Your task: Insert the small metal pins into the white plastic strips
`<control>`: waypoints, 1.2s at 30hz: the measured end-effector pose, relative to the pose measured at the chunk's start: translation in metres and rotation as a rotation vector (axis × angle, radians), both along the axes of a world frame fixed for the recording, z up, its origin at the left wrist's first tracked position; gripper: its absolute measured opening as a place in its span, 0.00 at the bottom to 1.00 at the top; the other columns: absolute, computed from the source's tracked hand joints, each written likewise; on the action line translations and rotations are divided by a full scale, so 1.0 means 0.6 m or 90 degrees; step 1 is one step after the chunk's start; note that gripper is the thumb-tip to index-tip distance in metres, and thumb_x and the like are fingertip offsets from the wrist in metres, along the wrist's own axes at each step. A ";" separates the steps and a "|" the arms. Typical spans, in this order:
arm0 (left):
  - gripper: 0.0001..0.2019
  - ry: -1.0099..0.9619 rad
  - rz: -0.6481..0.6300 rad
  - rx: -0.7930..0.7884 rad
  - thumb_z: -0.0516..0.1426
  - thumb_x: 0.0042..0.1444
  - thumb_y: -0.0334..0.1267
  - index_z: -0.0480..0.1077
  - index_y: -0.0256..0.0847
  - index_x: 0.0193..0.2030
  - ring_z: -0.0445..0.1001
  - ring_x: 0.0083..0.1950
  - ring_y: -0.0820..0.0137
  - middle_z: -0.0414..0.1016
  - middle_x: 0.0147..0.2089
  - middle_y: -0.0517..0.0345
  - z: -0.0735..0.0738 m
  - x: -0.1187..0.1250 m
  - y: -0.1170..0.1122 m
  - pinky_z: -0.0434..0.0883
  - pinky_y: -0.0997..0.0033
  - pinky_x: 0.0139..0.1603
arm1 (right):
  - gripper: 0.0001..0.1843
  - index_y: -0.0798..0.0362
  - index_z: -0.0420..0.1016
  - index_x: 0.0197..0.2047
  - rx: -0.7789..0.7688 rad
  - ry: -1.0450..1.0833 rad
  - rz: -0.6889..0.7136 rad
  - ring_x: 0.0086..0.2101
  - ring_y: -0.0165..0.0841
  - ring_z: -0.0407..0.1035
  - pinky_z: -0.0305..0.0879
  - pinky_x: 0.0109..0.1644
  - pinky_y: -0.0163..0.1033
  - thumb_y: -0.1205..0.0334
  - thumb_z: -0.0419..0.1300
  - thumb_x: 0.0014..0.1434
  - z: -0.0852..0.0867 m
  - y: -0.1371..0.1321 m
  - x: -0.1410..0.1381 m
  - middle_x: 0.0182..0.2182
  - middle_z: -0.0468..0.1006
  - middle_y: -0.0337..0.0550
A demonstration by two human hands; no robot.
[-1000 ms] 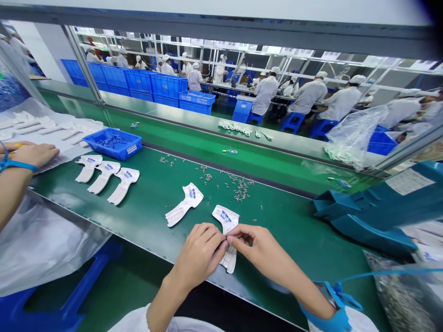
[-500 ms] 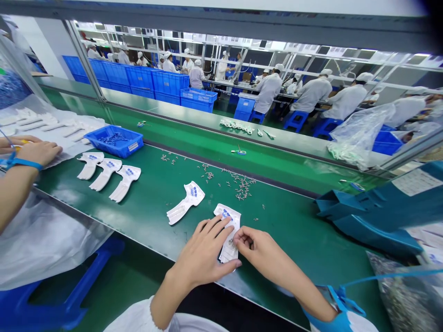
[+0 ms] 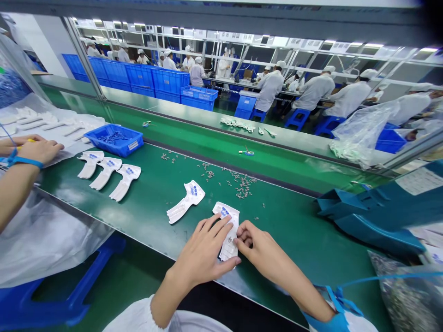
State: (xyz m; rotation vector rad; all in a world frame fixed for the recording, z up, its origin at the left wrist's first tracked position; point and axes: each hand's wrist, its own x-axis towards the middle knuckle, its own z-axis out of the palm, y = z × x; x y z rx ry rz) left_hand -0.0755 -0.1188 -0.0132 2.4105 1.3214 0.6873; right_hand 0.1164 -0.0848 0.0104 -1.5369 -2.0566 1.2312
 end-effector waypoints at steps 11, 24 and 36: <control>0.32 -0.024 0.026 0.009 0.57 0.62 0.51 0.54 0.46 0.70 0.53 0.72 0.50 0.61 0.70 0.50 -0.010 -0.008 -0.002 0.68 0.45 0.64 | 0.24 0.55 0.73 0.44 -0.214 0.293 -0.111 0.28 0.31 0.68 0.68 0.34 0.38 0.44 0.65 0.53 -0.012 -0.002 -0.029 0.31 0.73 0.39; 0.31 -0.016 0.129 0.097 0.55 0.65 0.46 0.50 0.47 0.72 0.47 0.74 0.48 0.49 0.75 0.51 -0.010 -0.012 -0.008 0.67 0.45 0.64 | 0.22 0.54 0.74 0.37 -0.299 0.383 -0.105 0.30 0.32 0.72 0.72 0.38 0.38 0.44 0.69 0.51 0.006 0.047 -0.030 0.28 0.74 0.38; 0.17 -0.057 0.301 0.178 0.52 0.65 0.38 0.66 0.47 0.60 0.53 0.71 0.50 0.60 0.69 0.50 -0.039 -0.011 0.002 0.69 0.41 0.60 | 0.11 0.55 0.79 0.41 0.101 0.223 -0.234 0.50 0.44 0.71 0.64 0.59 0.51 0.60 0.61 0.56 -0.004 0.289 0.080 0.46 0.79 0.53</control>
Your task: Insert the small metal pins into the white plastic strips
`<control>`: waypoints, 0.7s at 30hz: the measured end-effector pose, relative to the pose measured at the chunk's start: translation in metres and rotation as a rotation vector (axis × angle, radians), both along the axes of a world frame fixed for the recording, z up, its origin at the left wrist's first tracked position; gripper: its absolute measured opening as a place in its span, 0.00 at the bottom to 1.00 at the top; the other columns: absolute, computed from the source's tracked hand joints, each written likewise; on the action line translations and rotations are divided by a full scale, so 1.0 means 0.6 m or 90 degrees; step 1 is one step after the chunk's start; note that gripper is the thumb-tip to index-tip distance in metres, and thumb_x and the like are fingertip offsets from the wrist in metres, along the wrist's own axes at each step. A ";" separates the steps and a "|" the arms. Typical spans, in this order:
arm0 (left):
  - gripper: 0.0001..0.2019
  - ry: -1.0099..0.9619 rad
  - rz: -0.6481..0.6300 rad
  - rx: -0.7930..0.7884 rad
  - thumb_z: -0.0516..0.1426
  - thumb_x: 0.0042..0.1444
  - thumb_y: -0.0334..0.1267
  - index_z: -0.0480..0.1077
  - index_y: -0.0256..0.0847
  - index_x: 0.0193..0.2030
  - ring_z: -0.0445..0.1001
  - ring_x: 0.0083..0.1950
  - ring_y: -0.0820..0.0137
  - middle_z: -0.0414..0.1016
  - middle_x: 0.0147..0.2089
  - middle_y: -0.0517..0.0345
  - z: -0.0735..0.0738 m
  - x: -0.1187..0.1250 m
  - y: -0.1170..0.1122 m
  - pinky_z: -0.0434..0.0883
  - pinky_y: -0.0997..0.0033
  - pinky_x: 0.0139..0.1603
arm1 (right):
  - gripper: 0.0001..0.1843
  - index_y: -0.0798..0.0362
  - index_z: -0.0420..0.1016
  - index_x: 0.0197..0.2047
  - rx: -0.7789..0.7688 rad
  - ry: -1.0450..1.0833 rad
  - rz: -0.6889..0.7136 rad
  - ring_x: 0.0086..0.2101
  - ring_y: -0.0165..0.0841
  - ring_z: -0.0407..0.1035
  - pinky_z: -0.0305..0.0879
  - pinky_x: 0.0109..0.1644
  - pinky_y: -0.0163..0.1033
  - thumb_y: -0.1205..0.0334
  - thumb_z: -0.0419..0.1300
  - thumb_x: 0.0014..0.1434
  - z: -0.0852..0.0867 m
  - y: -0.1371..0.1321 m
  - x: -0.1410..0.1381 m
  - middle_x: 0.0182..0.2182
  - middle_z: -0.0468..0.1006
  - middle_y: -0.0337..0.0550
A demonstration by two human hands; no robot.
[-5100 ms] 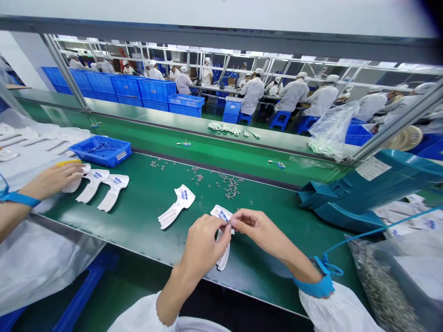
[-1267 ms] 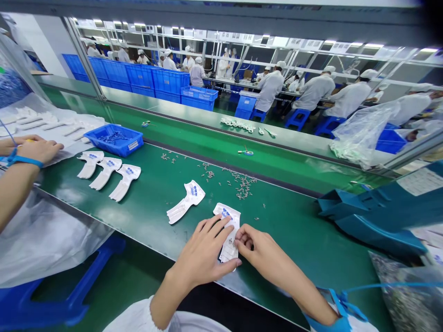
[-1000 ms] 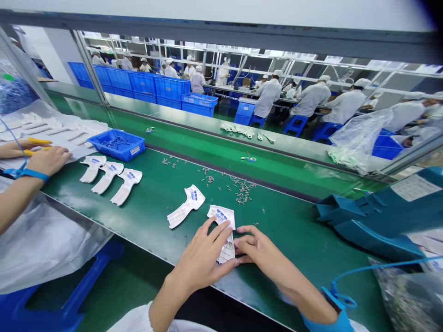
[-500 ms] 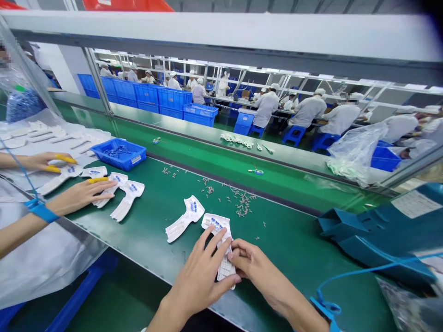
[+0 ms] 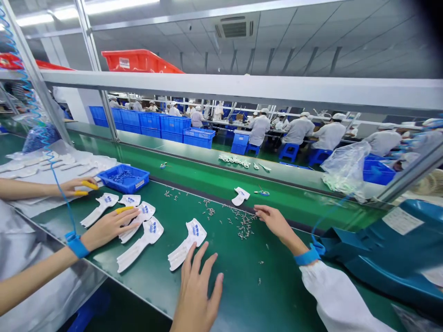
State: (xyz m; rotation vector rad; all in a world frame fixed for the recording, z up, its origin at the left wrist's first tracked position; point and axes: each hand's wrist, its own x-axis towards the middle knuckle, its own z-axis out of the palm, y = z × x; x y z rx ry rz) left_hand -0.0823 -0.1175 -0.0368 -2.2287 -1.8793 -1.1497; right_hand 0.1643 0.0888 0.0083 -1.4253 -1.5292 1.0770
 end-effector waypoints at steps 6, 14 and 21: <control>0.15 0.065 0.122 -0.002 0.52 0.64 0.39 0.68 0.45 0.57 0.56 0.68 0.43 0.68 0.63 0.46 -0.002 -0.073 0.002 0.61 0.31 0.60 | 0.15 0.50 0.78 0.47 0.129 -0.363 0.167 0.38 0.40 0.72 0.68 0.44 0.45 0.56 0.56 0.61 -0.025 -0.118 0.070 0.42 0.77 0.49; 0.16 0.065 0.012 -0.089 0.51 0.65 0.41 0.69 0.49 0.59 0.69 0.59 0.54 0.69 0.61 0.49 -0.002 -0.042 -0.011 0.73 0.52 0.51 | 0.13 0.50 0.74 0.44 0.157 -0.390 0.149 0.37 0.38 0.71 0.66 0.40 0.43 0.57 0.50 0.65 -0.039 -0.128 0.070 0.39 0.77 0.47; 0.16 0.003 -0.115 -0.095 0.51 0.66 0.37 0.66 0.50 0.59 0.70 0.58 0.59 0.70 0.59 0.53 0.029 0.045 -0.004 0.73 0.58 0.52 | 0.13 0.51 0.70 0.46 0.066 -0.170 0.127 0.37 0.37 0.71 0.66 0.41 0.41 0.52 0.53 0.65 -0.026 -0.152 0.053 0.36 0.75 0.44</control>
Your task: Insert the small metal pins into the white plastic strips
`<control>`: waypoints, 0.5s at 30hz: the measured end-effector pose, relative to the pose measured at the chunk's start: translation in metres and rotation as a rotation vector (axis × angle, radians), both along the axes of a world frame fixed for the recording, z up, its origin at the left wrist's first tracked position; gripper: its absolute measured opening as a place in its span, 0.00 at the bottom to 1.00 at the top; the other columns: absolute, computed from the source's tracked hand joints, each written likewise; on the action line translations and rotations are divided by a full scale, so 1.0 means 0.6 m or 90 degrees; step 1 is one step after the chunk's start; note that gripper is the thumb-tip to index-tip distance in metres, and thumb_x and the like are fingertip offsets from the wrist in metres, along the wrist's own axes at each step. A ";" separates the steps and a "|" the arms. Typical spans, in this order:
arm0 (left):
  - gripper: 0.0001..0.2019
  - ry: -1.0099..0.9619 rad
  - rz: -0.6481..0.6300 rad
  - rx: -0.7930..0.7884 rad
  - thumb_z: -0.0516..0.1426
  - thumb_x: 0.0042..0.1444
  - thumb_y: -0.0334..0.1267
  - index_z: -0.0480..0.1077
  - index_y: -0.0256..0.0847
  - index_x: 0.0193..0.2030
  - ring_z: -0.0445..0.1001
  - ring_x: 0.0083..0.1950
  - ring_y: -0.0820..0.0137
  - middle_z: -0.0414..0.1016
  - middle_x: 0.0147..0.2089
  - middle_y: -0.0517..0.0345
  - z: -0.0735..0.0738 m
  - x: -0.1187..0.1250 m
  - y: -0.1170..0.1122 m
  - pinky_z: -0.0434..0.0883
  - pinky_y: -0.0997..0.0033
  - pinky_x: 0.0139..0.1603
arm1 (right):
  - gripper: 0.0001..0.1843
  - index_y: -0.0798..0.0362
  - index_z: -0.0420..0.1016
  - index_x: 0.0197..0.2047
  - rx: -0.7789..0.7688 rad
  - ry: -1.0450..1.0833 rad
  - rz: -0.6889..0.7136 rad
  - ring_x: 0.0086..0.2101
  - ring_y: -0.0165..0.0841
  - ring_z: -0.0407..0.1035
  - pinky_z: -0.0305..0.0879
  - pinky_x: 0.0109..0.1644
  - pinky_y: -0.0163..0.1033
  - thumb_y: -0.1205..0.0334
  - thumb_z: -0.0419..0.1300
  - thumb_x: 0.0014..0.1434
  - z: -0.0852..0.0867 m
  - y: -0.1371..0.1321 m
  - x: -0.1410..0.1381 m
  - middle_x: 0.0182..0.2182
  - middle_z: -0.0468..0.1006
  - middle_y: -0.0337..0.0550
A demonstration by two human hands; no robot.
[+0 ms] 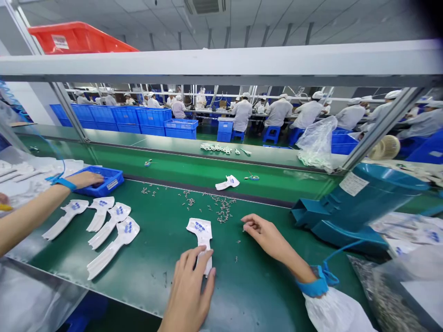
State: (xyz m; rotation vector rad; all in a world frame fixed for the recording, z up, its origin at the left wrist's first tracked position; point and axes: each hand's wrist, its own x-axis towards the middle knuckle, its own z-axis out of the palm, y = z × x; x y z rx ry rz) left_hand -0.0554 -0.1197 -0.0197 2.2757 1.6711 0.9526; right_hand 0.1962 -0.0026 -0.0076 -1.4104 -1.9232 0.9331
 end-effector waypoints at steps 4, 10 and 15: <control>0.12 -0.003 -0.037 0.007 0.52 0.67 0.35 0.68 0.45 0.55 0.72 0.50 0.61 0.75 0.49 0.53 0.011 0.035 0.033 0.71 0.60 0.47 | 0.14 0.53 0.70 0.46 -0.110 0.159 0.085 0.33 0.33 0.69 0.66 0.38 0.38 0.52 0.57 0.63 0.002 -0.031 -0.049 0.32 0.72 0.40; 0.08 0.024 -0.002 0.023 0.51 0.67 0.33 0.72 0.42 0.43 0.72 0.40 0.63 0.76 0.39 0.55 0.002 0.058 0.060 0.66 0.63 0.38 | 0.17 0.54 0.71 0.38 -0.206 0.295 0.082 0.29 0.30 0.66 0.64 0.35 0.36 0.47 0.63 0.58 0.000 -0.055 -0.096 0.28 0.71 0.37; 0.11 0.026 0.040 0.055 0.50 0.68 0.32 0.73 0.42 0.48 0.73 0.40 0.62 0.78 0.38 0.55 -0.001 0.062 0.060 0.66 0.61 0.38 | 0.19 0.55 0.75 0.36 -0.192 0.309 0.074 0.30 0.31 0.67 0.64 0.37 0.37 0.45 0.64 0.57 -0.007 -0.052 -0.096 0.29 0.75 0.40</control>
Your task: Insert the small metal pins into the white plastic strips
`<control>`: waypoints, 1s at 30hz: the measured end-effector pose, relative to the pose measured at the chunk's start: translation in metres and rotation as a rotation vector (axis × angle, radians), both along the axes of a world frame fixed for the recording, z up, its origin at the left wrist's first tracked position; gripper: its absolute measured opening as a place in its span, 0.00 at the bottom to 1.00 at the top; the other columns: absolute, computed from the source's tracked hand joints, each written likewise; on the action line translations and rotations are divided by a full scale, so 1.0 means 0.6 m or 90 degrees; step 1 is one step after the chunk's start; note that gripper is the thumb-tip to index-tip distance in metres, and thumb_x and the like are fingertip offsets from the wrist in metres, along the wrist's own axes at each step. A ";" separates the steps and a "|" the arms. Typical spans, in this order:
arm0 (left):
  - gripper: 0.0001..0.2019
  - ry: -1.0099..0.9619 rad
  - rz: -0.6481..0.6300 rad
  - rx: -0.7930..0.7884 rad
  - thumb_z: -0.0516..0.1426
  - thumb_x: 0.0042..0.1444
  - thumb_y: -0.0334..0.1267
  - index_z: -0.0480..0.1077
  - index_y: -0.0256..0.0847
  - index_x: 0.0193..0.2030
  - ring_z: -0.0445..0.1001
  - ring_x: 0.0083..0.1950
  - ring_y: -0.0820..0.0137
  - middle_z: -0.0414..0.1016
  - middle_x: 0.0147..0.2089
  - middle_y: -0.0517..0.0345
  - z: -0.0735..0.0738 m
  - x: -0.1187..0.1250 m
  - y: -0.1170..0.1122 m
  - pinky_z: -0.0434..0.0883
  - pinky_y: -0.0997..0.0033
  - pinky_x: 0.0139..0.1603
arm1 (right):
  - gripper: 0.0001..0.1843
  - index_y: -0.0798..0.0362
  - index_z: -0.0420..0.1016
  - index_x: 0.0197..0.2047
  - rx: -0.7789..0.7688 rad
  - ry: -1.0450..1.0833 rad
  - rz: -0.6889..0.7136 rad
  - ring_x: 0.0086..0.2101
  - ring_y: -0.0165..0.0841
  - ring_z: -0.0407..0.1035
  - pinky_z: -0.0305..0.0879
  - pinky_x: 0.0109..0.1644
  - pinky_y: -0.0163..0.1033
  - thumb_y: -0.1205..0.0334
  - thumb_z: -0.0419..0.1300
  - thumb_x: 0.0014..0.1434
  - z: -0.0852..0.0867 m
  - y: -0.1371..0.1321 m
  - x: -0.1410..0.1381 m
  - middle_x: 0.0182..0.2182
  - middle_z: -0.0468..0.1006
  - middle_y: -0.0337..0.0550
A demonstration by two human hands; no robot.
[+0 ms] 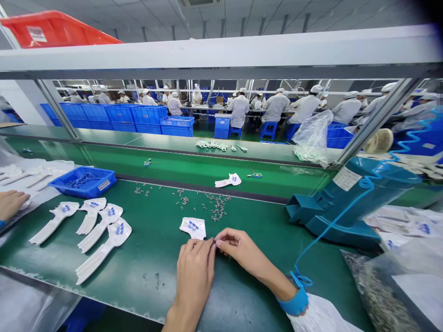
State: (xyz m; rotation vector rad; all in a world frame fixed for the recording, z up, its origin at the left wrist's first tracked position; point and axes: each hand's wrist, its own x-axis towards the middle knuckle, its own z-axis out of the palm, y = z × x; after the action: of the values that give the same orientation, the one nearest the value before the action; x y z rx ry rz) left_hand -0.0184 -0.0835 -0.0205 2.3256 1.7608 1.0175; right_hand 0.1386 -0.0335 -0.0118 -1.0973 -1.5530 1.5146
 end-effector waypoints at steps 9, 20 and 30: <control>0.20 0.015 -0.086 -0.041 0.55 0.65 0.39 0.64 0.45 0.63 0.67 0.60 0.58 0.72 0.60 0.52 0.017 -0.056 -0.010 0.69 0.55 0.56 | 0.17 0.55 0.74 0.36 0.011 -0.079 0.043 0.30 0.31 0.66 0.63 0.36 0.36 0.47 0.61 0.59 0.008 -0.001 0.018 0.28 0.73 0.39; 0.30 0.077 -0.113 -0.156 0.55 0.64 0.51 0.54 0.49 0.70 0.54 0.72 0.55 0.60 0.70 0.55 -0.004 -0.116 -0.035 0.57 0.49 0.68 | 0.10 0.54 0.78 0.32 0.111 -0.450 0.226 0.29 0.32 0.68 0.57 0.31 0.35 0.60 0.58 0.60 0.074 0.022 -0.063 0.28 0.78 0.41; 0.31 0.056 -0.123 -0.142 0.55 0.64 0.50 0.53 0.46 0.70 0.56 0.71 0.53 0.62 0.69 0.51 -0.001 -0.117 -0.034 0.59 0.47 0.65 | 0.09 0.52 0.76 0.30 0.150 -0.578 0.229 0.26 0.31 0.67 0.52 0.28 0.36 0.62 0.59 0.61 0.075 0.044 -0.092 0.26 0.78 0.42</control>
State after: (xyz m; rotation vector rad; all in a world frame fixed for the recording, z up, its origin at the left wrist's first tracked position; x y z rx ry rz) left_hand -0.0885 -0.1040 -0.0211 2.3720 1.5471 0.6629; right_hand 0.0832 -0.0071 0.0329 -1.5240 -2.5748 1.0106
